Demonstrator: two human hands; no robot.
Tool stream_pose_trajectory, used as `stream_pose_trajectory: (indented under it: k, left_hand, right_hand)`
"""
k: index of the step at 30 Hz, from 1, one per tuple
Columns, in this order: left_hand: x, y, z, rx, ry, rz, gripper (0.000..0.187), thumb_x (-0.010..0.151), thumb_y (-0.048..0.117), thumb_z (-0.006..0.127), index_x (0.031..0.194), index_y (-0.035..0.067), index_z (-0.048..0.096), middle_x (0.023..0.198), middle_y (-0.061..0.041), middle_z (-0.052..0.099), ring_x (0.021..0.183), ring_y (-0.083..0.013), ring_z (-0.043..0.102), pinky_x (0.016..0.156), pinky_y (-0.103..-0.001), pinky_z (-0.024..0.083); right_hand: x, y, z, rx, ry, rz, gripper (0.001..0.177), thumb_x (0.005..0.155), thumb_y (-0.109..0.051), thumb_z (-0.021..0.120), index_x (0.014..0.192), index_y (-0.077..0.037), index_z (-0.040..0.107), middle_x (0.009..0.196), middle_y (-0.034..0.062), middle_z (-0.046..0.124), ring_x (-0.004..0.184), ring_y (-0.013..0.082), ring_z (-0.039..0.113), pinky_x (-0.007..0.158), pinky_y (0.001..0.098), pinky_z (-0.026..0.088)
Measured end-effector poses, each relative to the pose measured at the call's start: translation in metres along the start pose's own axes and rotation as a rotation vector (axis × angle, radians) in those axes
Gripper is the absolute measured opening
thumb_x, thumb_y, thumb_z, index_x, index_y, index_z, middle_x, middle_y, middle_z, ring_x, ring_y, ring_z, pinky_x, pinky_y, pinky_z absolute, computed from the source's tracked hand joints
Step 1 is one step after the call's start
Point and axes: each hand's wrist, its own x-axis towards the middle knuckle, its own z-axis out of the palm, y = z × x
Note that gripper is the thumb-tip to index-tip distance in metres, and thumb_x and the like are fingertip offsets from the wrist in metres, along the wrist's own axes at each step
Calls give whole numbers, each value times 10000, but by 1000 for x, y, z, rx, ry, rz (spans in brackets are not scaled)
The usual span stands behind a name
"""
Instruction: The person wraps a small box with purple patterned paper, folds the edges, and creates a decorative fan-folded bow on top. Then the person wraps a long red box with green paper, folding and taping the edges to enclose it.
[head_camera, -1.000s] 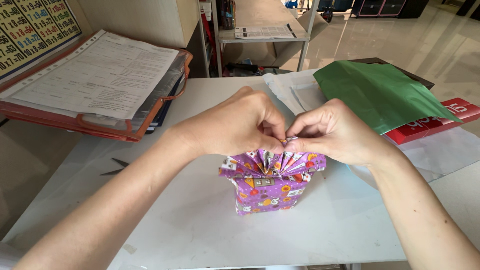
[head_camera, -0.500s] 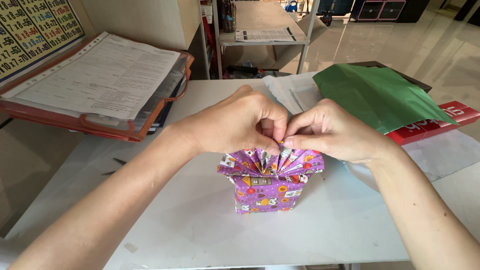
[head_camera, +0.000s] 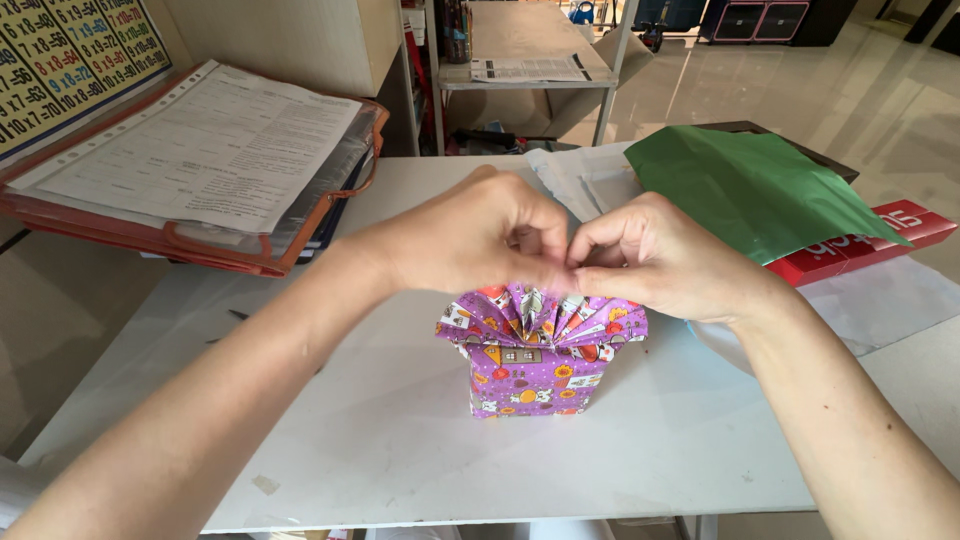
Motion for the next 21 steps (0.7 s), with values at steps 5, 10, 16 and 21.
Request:
stream_pose_trajectory:
  k: [5,10,16,21]
  left_hand:
    - [-1,-17,-1,-162,-79,-119,145,913,162,716,894,31,774,742,-44,776,706,-88,745,677,-269,601]
    - [-5,-26,3,-287,-98,-80,167,926,157,706,996,34,794,828,-42,795,782,-87,760,770,-257,623]
    - [5,-32,2,-290,-155,-18,207,834,124,795,1029,58,783,901,-29,802,804,-71,748,750,-254,625]
    - [22,-35,9,-282,-226,79,203,747,-10,775,949,15,773,840,-49,795,767,-83,740,696,-256,619]
  right_hand:
    - [-7,-15,11,-30,76,-2,77,852,-33,730,902,22,751,822,17,787,756,32,701,676,217,592]
    - [-26,-34,26,-403,321,-297,183,776,-71,817,944,-60,747,1017,66,699,935,145,671,813,304,539]
    - [-38,-49,46,-689,545,-472,194,725,-122,879,888,-116,774,1164,102,565,1133,293,540,965,397,462]
    - [-29,-54,63,-808,538,-558,220,699,-198,896,873,-125,783,1457,164,481,1372,422,404,1136,605,326]
